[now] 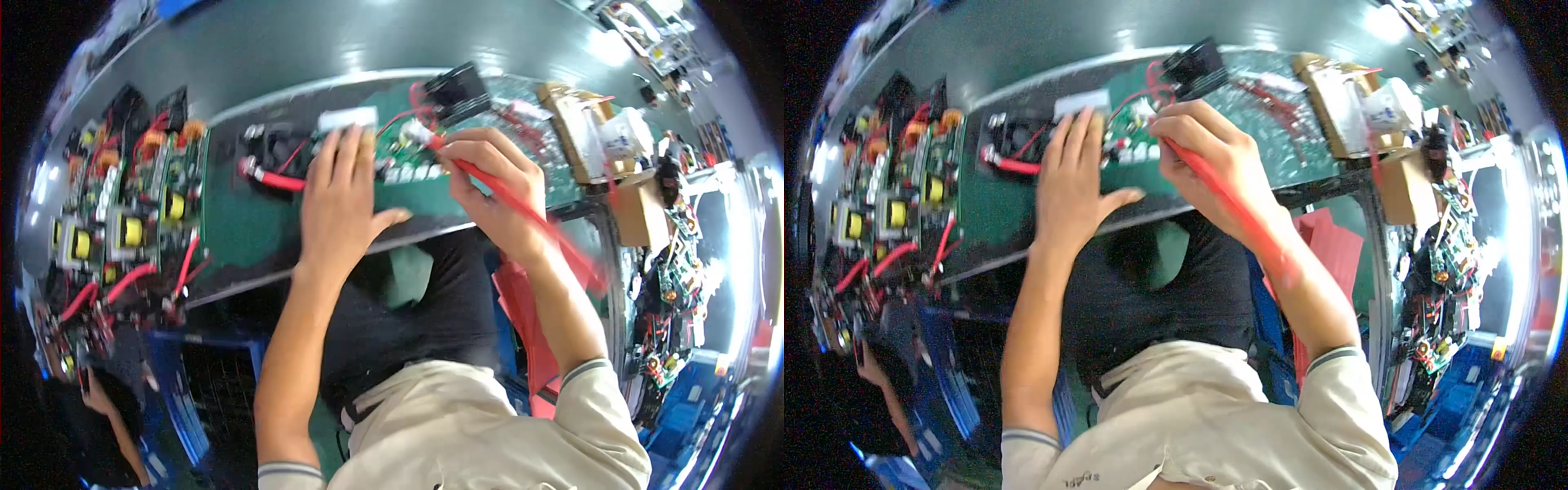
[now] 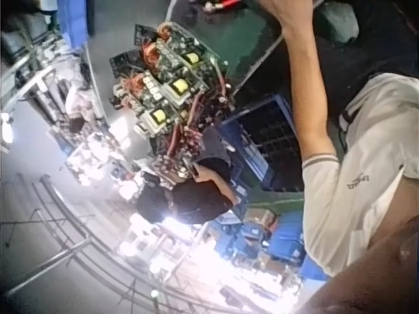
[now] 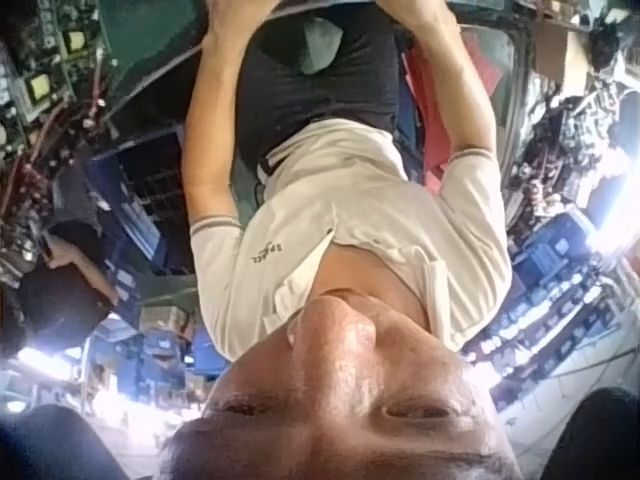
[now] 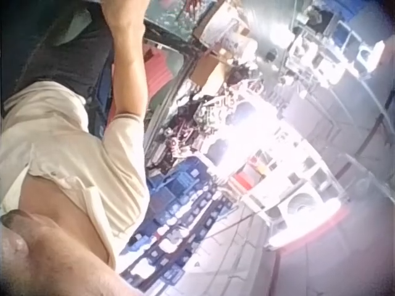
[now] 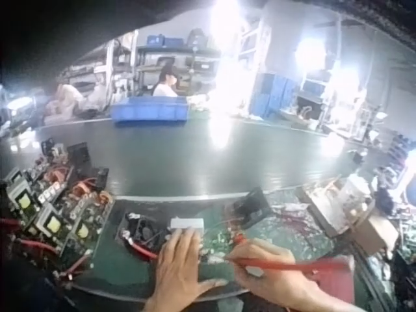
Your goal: Assembling components onto circuit boards, including applying glue, installing fans, and connecting wires.
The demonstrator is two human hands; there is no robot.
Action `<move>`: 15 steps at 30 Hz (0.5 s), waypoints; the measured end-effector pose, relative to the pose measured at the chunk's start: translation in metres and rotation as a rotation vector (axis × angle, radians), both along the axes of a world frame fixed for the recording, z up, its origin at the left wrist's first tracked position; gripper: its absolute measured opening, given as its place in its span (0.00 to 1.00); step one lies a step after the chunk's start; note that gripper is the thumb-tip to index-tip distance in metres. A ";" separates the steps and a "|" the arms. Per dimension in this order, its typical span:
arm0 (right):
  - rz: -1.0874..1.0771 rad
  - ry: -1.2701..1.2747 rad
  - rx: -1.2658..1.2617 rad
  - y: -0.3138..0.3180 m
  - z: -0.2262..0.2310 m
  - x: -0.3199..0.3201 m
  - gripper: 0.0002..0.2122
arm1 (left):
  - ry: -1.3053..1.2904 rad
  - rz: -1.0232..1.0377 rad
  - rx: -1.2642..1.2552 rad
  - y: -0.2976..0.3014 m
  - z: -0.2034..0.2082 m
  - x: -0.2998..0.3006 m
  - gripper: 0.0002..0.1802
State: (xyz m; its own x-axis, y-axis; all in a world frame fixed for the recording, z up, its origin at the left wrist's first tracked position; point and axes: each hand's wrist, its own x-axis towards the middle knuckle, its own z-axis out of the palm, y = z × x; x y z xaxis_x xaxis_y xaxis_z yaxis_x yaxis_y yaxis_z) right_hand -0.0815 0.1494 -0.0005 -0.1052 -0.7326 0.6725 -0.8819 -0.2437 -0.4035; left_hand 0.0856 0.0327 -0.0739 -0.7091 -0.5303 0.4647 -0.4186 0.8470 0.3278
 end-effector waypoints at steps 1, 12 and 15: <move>-0.007 -0.033 -0.038 0.007 0.012 -0.012 0.09 | -0.117 0.011 0.022 -0.003 0.012 0.002 0.53; -0.752 -0.028 -0.079 0.113 -0.055 -0.196 0.11 | 0.276 0.231 1.062 -0.088 0.051 0.073 0.53; -0.543 -0.634 -0.061 0.112 -0.118 -0.257 0.15 | 0.511 0.138 1.093 -0.108 0.027 0.073 0.39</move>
State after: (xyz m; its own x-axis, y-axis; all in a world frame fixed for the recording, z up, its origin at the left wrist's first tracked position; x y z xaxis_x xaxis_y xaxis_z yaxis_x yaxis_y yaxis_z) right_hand -0.3389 0.2618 -0.1186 -0.8047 -0.4348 0.4043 -0.4938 0.1120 -0.8623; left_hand 0.1588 -0.0756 -0.0466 -0.4813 -0.8742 -0.0648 -0.0967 -0.0205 0.9951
